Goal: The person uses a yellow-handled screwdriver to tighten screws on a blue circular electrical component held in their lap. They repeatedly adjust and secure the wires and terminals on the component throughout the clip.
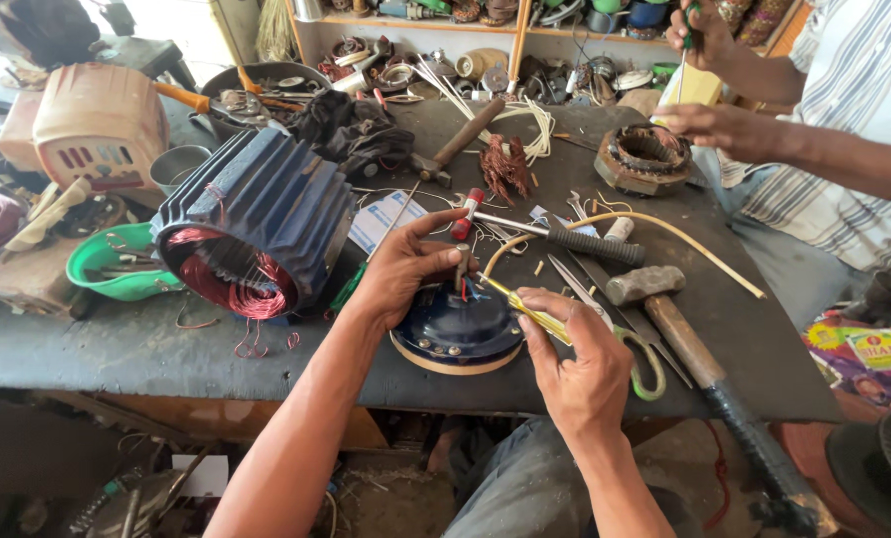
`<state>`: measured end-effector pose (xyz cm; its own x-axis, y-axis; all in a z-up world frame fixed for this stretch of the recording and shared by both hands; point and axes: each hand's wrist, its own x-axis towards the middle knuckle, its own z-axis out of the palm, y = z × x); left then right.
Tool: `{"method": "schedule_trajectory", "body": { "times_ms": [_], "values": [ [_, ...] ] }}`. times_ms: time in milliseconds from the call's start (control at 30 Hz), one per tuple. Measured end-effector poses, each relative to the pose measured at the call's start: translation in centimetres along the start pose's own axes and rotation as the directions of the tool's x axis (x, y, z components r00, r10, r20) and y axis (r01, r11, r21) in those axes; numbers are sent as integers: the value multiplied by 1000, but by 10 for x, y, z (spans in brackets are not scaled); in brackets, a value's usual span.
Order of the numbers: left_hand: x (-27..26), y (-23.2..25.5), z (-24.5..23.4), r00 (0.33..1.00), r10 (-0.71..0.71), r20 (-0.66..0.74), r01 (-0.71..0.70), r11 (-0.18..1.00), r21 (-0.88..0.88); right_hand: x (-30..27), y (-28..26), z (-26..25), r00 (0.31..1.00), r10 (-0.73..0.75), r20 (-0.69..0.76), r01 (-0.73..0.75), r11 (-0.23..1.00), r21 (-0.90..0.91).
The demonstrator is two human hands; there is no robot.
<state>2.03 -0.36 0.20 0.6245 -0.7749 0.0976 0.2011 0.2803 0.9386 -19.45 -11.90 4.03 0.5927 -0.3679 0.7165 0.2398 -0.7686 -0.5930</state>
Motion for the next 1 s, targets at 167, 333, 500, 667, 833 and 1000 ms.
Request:
{"method": "schedule_trajectory", "body": {
  "times_ms": [167, 333, 500, 667, 833, 1000],
  "values": [
    [-1, -1, -1, 1000, 3, 12, -2, 1000, -23, -1, 2, 7, 995, -97, 38, 100, 990, -104],
    [0, -1, -1, 1000, 8, 7, -8, 1000, -19, -2, 4, 10, 989, -140, 49, 145, 984, -108],
    [-1, -2, -1, 1000, 3, 4, -3, 1000, -18, -1, 1, 12, 979, -190, 79, 198, 973, -114],
    [-3, -4, -1, 1000, 10, 4, -10, 1000, -27, 1, -10, 12, 947, -266, 180, 305, 919, -249],
    [-5, -6, 2, 999, 38, 6, -37, 998, -53, 2, -33, 14, 923, -280, 263, 364, 856, -367],
    [-10, -10, 4, 998, 66, 12, -65, 997, -33, 4, -51, 28, 886, -262, 383, 427, 783, -453]
  ]
}}
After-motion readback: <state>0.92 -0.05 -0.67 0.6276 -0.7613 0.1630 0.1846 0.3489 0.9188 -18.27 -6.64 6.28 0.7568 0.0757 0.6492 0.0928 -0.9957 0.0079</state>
